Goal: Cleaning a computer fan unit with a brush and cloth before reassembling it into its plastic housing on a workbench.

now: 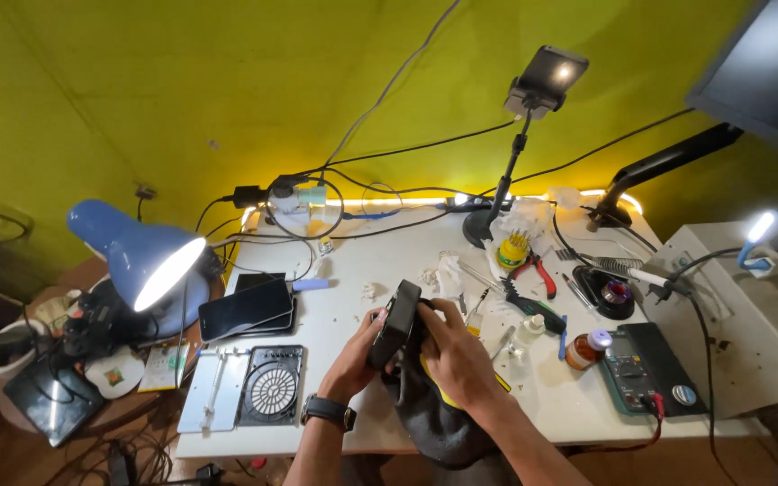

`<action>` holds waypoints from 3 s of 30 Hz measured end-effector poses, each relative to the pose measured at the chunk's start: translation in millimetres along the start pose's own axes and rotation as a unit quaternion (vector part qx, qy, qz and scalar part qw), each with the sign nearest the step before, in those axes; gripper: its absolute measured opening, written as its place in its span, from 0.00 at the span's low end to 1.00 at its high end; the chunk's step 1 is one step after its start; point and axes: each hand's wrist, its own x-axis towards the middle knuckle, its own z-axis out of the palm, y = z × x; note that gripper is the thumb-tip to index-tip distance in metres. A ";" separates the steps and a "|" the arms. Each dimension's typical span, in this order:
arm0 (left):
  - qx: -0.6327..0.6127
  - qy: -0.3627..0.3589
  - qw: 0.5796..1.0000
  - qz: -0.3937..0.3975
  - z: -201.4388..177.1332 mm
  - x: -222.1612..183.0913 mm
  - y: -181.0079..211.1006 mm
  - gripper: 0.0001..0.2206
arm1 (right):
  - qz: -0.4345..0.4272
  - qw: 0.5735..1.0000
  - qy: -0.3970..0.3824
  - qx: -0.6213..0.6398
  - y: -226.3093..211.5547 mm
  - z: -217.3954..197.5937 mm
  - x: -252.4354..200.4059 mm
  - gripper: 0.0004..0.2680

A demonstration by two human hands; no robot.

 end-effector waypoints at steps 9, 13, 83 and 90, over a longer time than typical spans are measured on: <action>0.035 0.037 0.994 -0.098 10.5 -4.4 15.5 0.20 | -0.004 0.998 -0.036 -0.047 7.9 -3.0 5.1 0.17; -0.006 0.042 0.993 -0.111 6.5 5.6 6.4 0.35 | -0.017 0.998 -0.048 -0.031 -3.9 -4.3 5.1 0.18; -0.072 -0.079 0.970 -0.217 -65.0 31.4 -75.4 0.12 | 0.329 0.834 -0.054 0.439 8.7 -2.4 -7.5 0.29; 0.212 0.043 0.972 -0.093 -10.6 -21.1 21.2 0.34 | 0.259 0.833 0.092 0.480 39.9 13.9 -24.2 0.29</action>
